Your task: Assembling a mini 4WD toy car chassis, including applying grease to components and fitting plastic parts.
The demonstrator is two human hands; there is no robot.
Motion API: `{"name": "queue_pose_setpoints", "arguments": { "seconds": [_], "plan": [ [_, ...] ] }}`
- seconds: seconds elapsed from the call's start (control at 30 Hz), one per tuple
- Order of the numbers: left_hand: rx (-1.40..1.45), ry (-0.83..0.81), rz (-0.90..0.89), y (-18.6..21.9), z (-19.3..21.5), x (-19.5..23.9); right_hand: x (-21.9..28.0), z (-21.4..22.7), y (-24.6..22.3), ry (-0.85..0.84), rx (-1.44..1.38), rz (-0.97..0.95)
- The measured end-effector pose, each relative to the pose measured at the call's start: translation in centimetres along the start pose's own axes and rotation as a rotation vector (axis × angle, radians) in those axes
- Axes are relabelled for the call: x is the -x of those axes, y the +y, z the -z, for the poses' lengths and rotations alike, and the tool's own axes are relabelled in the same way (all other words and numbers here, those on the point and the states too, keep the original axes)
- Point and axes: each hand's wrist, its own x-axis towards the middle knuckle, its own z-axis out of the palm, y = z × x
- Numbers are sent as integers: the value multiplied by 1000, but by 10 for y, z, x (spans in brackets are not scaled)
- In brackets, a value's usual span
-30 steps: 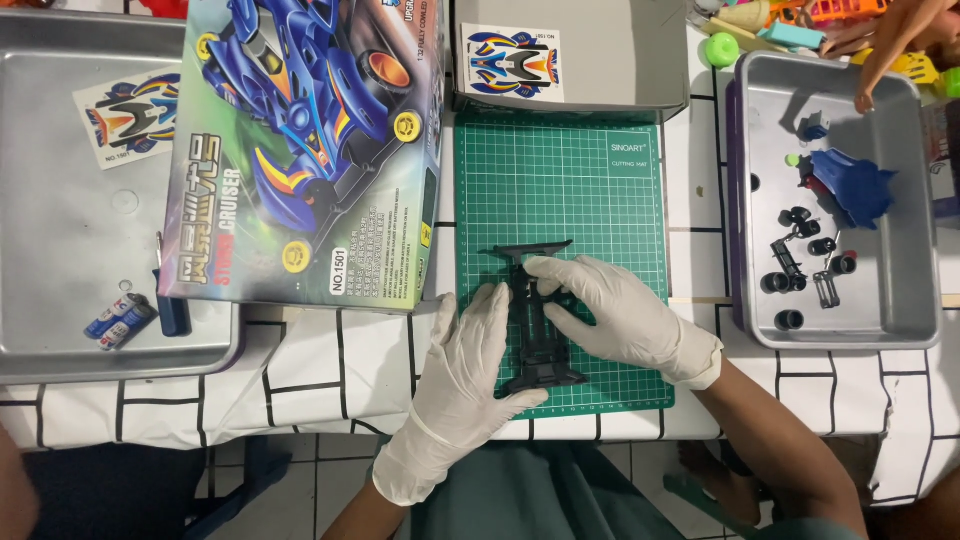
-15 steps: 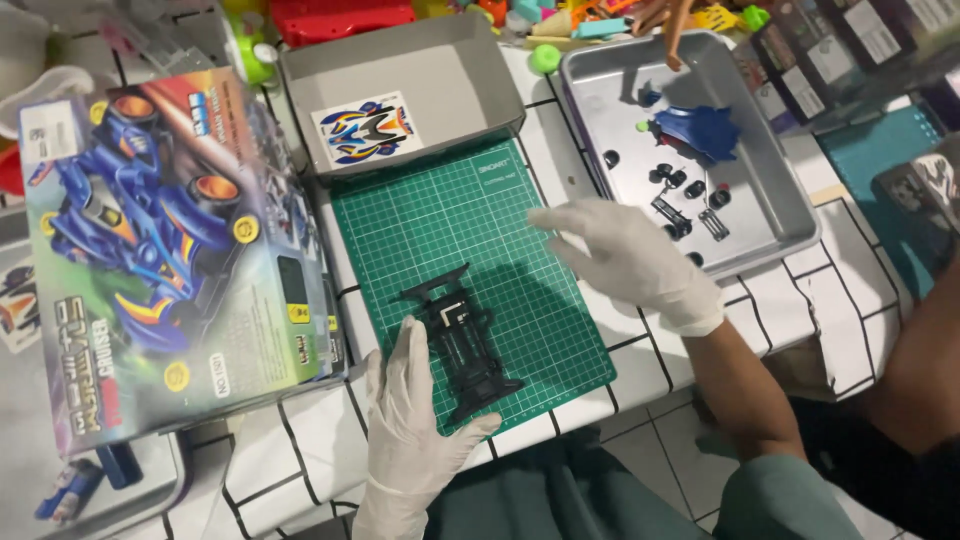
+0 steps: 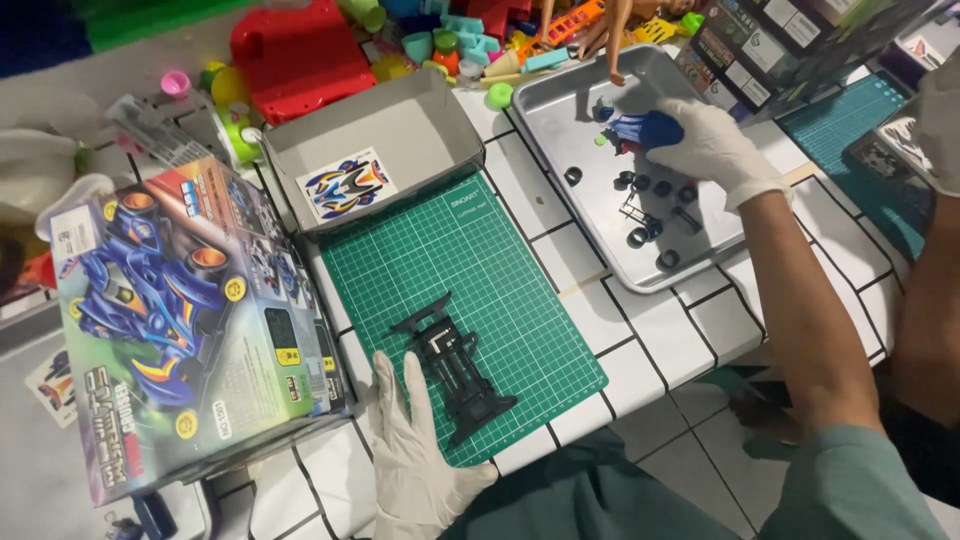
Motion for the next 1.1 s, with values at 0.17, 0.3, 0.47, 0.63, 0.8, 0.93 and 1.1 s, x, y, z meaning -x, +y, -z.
{"name": "queue_pose_setpoints", "arguments": {
  "seconds": [0.17,0.3,0.47,0.63,0.8,0.93,1.1],
  "plan": [
    [-165,-36,-1,-1,1,0,23,41,-46,-181,-139,-149],
    [-128,-92,67,-7,-4,3,40,52,-38,-163,-218,-246],
    [-87,22,31,-2,-4,4,51,44,-33,-123,9,-121],
    [47,-13,119,-4,-3,1,52,32,-50,-191,449,29],
    [72,-37,67,-5,-1,2,75,114,-130,-234,-6,-326],
    [41,46,10,-5,-3,7,6,50,-70,-35,-132,-192],
    [-113,51,19,-3,-4,7,-64,-34,10,144,-79,3]
  ]
}}
